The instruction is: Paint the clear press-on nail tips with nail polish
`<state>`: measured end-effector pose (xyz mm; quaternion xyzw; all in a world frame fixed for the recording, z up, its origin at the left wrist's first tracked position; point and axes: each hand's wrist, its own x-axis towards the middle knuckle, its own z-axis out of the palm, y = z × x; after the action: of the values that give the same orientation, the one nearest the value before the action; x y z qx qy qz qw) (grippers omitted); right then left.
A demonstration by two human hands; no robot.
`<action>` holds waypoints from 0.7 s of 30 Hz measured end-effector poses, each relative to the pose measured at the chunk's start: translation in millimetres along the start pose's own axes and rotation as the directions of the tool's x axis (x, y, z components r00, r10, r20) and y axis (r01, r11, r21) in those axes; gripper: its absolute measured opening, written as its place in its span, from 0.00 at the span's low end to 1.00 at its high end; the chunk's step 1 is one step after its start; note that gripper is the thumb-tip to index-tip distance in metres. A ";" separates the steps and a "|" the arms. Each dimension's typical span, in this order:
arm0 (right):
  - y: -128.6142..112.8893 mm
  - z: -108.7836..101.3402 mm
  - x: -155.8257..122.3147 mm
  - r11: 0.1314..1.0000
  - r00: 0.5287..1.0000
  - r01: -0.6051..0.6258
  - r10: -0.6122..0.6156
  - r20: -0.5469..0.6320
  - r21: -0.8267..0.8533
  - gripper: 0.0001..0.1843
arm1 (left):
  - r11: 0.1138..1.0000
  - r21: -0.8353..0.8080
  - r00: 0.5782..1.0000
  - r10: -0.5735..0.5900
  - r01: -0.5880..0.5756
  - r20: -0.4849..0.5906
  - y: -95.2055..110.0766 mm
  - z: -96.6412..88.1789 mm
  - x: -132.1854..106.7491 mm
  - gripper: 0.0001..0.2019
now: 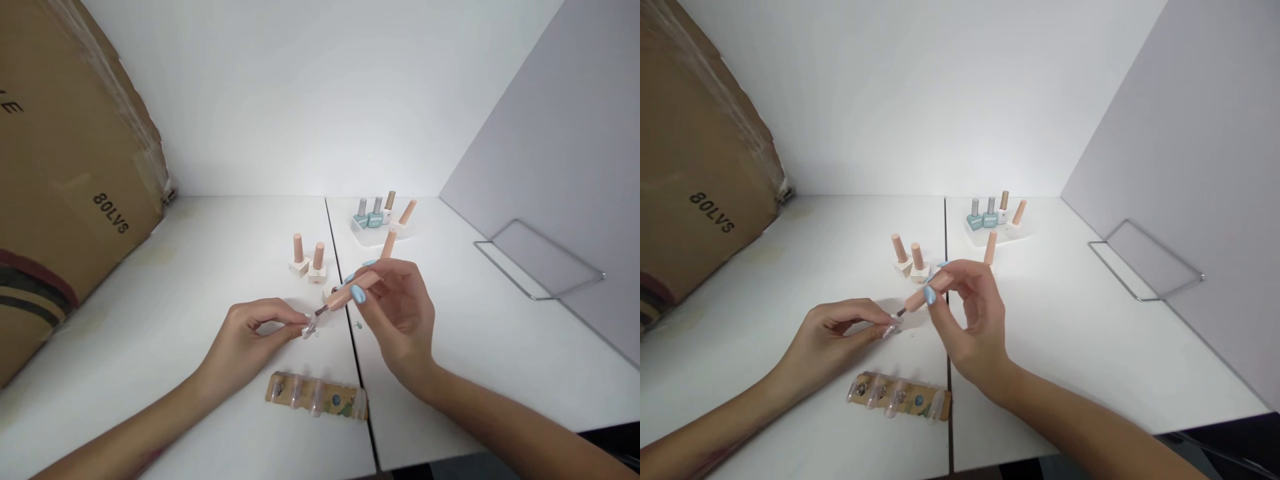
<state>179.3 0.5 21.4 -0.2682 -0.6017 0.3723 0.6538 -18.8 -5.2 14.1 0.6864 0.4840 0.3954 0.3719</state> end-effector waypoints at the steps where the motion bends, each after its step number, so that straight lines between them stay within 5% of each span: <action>1: -0.1 0.7 -1.3 1.000 0.999 0.007 -0.007 0.037 0.006 0.13 | 1.000 -0.003 1.000 0.003 -0.003 0.005 0.1 -0.2 0.1 0.05; 4: 1.2 1.5 -2.7 1.000 0.996 -0.009 0.009 0.086 -0.001 0.14 | 1.000 -0.012 1.000 0.009 -0.009 0.014 0.4 0.0 0.1 0.05; 11: 0.8 -0.2 4.7 0.999 0.997 -0.052 0.052 -0.057 0.006 0.11 | 1.000 -0.017 1.000 -0.007 0.007 -0.001 1.3 -0.7 -0.3 0.05; 17: 0.5 2.5 -2.9 0.999 0.996 -0.001 -0.003 0.086 0.047 0.15 | 1.000 -0.028 1.000 -0.001 0.001 0.017 0.4 -1.6 -0.7 0.05; 21: 2.3 -0.1 -0.2 0.998 0.998 -0.059 0.059 -0.005 0.002 0.13 | 1.000 -0.017 1.000 0.002 -0.002 0.009 -4.0 0.1 -2.0 0.05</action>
<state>179.0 1.6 19.4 -0.2860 -0.5914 0.3912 0.6446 -20.7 -6.1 10.2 0.6854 0.4781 0.3969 0.3797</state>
